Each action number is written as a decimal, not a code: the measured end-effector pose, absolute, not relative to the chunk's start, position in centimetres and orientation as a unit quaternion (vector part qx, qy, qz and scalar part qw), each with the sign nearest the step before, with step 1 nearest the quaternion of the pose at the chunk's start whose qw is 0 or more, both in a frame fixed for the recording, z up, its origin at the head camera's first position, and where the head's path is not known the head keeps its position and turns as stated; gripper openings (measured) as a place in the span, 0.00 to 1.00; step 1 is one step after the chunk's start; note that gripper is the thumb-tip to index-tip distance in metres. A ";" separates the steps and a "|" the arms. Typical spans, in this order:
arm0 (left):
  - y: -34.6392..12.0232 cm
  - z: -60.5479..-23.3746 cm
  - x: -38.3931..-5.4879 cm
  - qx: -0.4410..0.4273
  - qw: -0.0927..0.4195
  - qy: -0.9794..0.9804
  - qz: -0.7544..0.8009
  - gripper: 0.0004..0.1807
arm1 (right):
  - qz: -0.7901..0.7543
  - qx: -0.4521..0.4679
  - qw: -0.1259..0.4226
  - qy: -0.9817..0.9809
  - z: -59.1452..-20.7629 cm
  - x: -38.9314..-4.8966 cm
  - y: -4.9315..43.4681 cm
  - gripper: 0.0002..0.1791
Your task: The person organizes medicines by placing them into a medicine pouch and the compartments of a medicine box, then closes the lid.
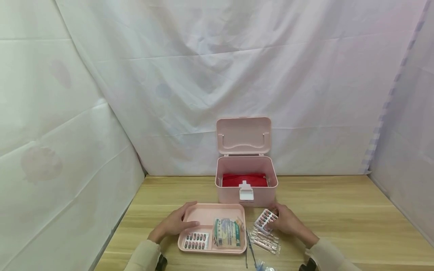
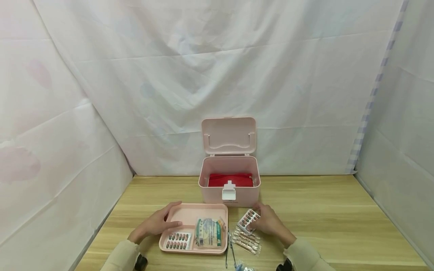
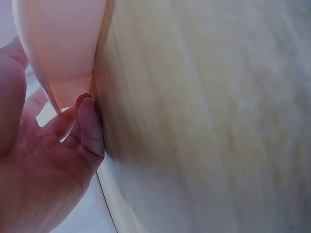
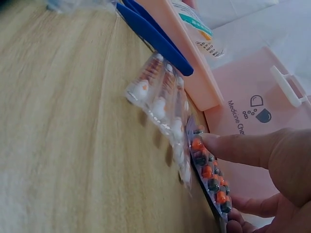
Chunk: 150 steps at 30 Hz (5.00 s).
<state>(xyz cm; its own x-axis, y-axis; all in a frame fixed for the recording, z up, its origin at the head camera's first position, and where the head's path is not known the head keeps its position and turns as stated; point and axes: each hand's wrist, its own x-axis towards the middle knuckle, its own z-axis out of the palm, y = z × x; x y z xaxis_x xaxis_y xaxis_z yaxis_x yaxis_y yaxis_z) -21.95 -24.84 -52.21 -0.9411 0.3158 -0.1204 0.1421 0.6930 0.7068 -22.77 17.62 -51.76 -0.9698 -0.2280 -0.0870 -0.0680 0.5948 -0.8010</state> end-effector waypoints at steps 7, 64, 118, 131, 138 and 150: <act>-24.8 -52.0 -21.8 0.126 0.118 0.910 0.376 0.44 | -0.445 -0.091 0.099 0.886 -51.6 -22.7 17.4 0.29; -24.8 -52.2 -21.6 0.121 0.123 0.907 0.384 0.44 | -0.595 -0.165 0.147 0.773 -46.8 -21.2 15.9 0.19; -24.7 -51.9 -21.7 0.149 0.112 0.907 0.378 0.42 | -0.482 -0.330 0.150 0.797 -47.0 -20.5 1.6 0.12; -24.8 -51.9 -21.7 0.149 0.106 0.908 0.378 0.41 | -0.436 -0.386 0.138 0.801 -47.4 -20.4 -0.6 0.16; -24.9 -51.9 -21.7 0.160 0.110 0.902 0.386 0.41 | -0.396 -0.417 0.111 0.810 -47.8 -19.9 -1.2 0.15; -24.7 -51.7 -21.7 0.149 0.113 0.901 0.392 0.43 | -0.387 -0.438 0.118 0.803 -48.7 -19.1 -1.9 0.17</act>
<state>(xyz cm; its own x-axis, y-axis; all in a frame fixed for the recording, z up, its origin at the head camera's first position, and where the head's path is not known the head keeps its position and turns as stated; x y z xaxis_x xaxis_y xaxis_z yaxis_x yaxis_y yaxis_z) -21.65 -24.72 -51.69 -0.9300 0.3569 -0.0877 0.1790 0.6481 0.7402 -19.15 -1.92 -48.74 -0.5888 -0.7944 0.1493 -0.6118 0.3173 -0.7245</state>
